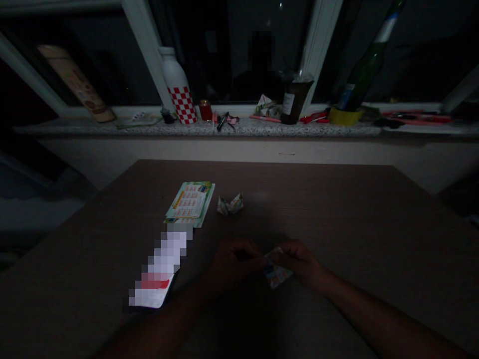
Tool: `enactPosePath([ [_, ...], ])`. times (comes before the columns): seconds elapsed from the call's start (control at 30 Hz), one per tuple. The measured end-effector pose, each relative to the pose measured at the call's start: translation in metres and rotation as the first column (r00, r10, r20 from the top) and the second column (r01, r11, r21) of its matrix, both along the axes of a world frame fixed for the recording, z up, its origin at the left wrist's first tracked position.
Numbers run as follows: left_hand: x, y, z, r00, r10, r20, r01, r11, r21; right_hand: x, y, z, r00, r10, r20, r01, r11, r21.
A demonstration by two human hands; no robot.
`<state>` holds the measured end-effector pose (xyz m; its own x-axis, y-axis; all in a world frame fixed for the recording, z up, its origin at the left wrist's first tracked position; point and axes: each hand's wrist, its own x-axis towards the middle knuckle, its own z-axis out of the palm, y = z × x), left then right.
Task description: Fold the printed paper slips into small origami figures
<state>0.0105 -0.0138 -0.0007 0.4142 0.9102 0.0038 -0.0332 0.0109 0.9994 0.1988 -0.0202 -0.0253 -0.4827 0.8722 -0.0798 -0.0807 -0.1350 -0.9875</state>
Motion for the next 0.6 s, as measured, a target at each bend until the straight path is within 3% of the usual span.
enactPosePath([
  [0.13, 0.0004, 0.0003, 0.0003, 1.000, 0.011, -0.020, -0.011, 1.000, 0.003, -0.0001, -0.0016, -0.0018, 0.999, -0.016, 0.036, 0.014, 0.999, 0.044],
  [0.4, -0.0006, 0.0045, -0.0014, 0.993, 0.114, -0.039, -0.114, 0.993, 0.010, -0.0019, 0.0020, 0.0007, 0.999, -0.007, -0.053, 0.009, 0.999, 0.038],
  [0.6, 0.0004, 0.0034, -0.0016, 0.995, 0.098, -0.022, -0.098, 0.995, 0.006, -0.0023, 0.0021, -0.0035, 0.998, -0.013, -0.060, 0.013, 1.000, 0.001],
])
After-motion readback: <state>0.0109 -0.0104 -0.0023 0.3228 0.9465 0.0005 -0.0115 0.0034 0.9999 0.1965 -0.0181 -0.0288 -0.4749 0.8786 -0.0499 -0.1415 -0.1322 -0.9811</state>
